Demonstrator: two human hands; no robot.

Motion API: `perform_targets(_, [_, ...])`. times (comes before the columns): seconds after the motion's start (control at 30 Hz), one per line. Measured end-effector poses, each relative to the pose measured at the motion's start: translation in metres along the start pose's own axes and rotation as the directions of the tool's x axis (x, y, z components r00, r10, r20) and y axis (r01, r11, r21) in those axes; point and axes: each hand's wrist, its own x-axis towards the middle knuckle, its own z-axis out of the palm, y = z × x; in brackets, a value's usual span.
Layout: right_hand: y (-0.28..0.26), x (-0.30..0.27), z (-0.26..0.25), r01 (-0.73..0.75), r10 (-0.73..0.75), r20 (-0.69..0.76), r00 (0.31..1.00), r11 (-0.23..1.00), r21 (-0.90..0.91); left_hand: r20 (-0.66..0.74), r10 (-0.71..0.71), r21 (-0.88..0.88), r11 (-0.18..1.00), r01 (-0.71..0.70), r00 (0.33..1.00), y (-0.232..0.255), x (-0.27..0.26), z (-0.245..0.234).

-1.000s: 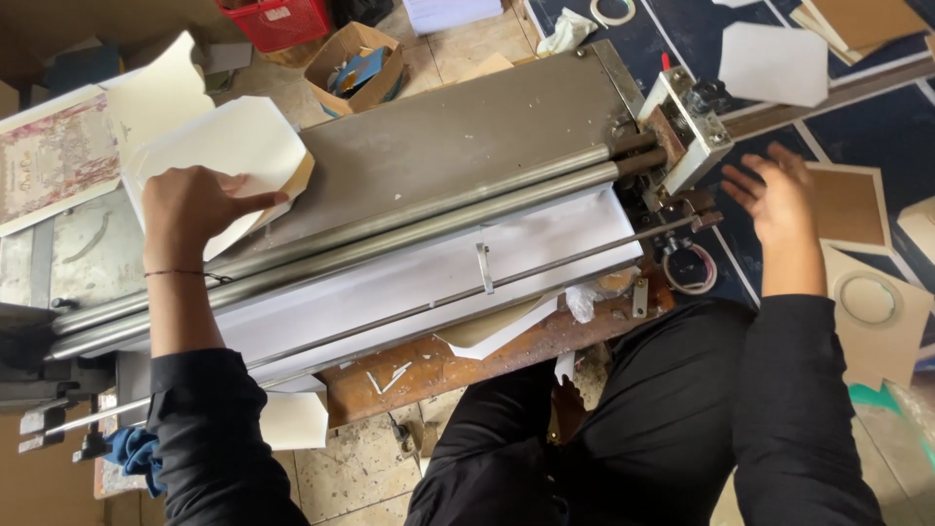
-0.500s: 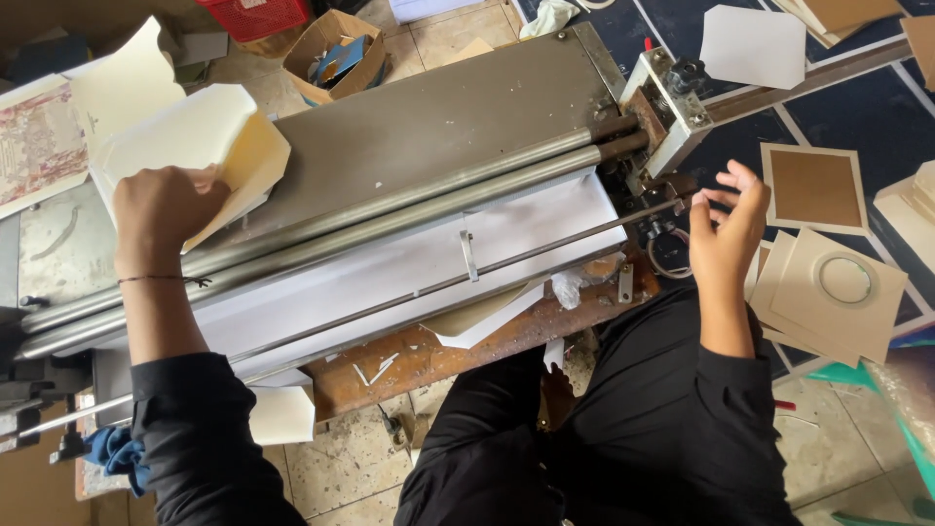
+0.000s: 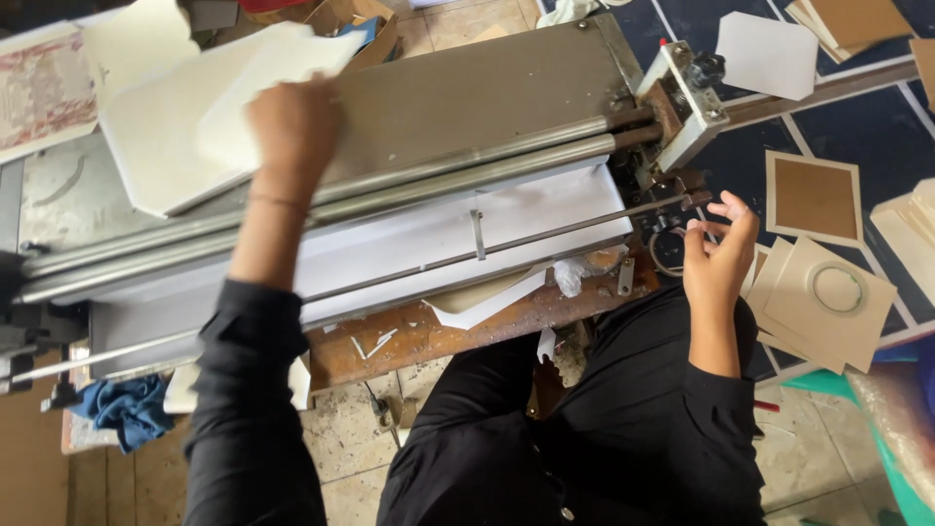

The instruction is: The person sits at a workstation and repeatedly feeds white paper sheets into a manual laminating or cutting machine. They place the paper on the input side, guide it through the rollers, and retrieve the processed sheet from the output side, stacking it with other finished pieces.

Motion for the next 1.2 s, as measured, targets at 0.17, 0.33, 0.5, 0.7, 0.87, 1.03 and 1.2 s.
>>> perform_targets(0.17, [0.002, -0.001, 0.001, 0.000, 0.000, -0.012, 1.000, 1.000, -0.012, 0.009, 0.081, 0.064, 0.995, -0.081, 0.997, 0.088, 0.018, 0.016])
perform_targets(0.33, [0.003, -0.004, -0.002, 0.030, -0.031, -0.021, 0.999, 0.999, -0.017, 0.143, 0.081, 0.064, 0.994, -0.091, 0.986, 0.112, 0.028, 0.039])
perform_targets(0.5, [0.000, -0.007, -0.002, 0.035, -0.035, 0.000, 0.999, 0.999, 0.029, 0.172, 0.124, 0.066, 0.988, -0.137, 0.977, 0.090, 0.027, 0.046])
perform_targets(0.7, [0.006, -0.005, 0.000, 0.076, -0.076, -0.027, 0.997, 0.997, 0.011, 0.197, 0.147, -0.147, 0.982, -0.119, 0.969, 0.051, 0.040, 0.057])
perform_targets(0.87, [-0.005, 0.000, -0.002, 0.144, -0.147, -0.125, 0.981, 0.989, -0.031, 0.313, 0.121, -0.349, 0.937, -0.004, 0.942, 0.032, 0.046, 0.031])
perform_targets(1.03, [-0.077, 0.040, 0.022, 0.430, -0.430, -0.165, 0.887, 0.902, -0.041, 0.440, 0.104, -0.515, 0.843, 0.156, 0.892, 0.015, 0.052, 0.002])
perform_targets(1.2, [-0.190, 0.105, 0.120, 0.761, -0.785, 0.134, 0.605, 0.619, 0.192, 0.435, 0.042, -0.566, 0.790, 0.237, 0.899, -0.014, 0.075, 0.059])
